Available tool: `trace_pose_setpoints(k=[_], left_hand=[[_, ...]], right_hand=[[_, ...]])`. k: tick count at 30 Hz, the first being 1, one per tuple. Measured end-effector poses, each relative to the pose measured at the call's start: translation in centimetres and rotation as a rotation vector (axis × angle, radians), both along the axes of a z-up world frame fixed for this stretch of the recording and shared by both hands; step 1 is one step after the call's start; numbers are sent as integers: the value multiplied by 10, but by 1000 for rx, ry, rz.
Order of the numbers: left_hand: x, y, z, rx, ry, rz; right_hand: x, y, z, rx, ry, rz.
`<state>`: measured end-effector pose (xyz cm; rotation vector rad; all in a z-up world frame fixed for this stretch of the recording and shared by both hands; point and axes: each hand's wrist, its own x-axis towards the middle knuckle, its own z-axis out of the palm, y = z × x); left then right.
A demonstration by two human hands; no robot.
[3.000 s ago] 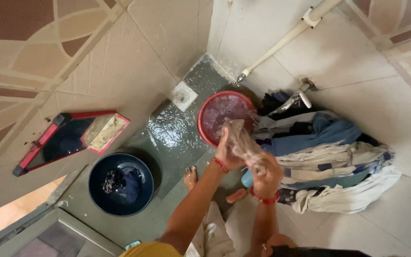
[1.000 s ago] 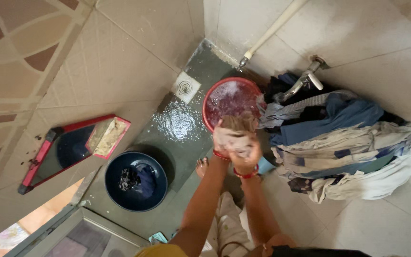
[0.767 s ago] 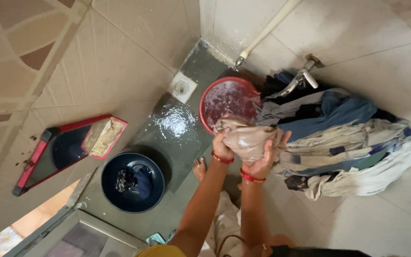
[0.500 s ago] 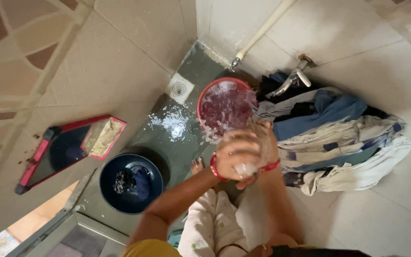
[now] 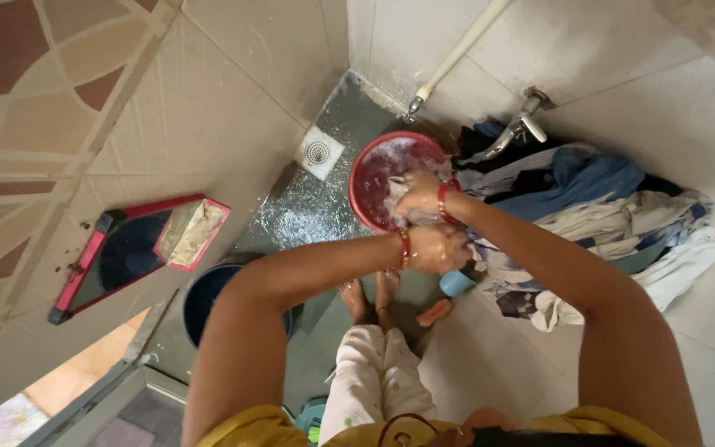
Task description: The person washes clothes by hand in buckets of soapy water, scrubbing and rinsing different pieces of fabric before placing them aside.
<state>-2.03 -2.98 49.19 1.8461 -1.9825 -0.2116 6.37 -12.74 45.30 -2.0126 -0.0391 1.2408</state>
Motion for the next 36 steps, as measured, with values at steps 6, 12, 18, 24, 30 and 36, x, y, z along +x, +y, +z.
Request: trace_pose_setpoints(k=[6,12,18,24,30,36], left_hand=[[11,5,-51,67,-88,-27],[7,2,-77,43,-73,-62],[-5,41,-30,-255,160,157],[-84,132,-19,-619,641,1259],[-248,259,-98,-507,833,2356],[-327,386,-53,-291,288,2586]], right_hand=[[-12,9,-69,-8,-50,-93],[-22,2,-90,55,-57,-276],[-44,-32,-71,404,313,-710],[-158,28,-80,883,807,-1164],[-272,195,-101,845,1148,-1041],[-345,292,-50,304,824,-816]])
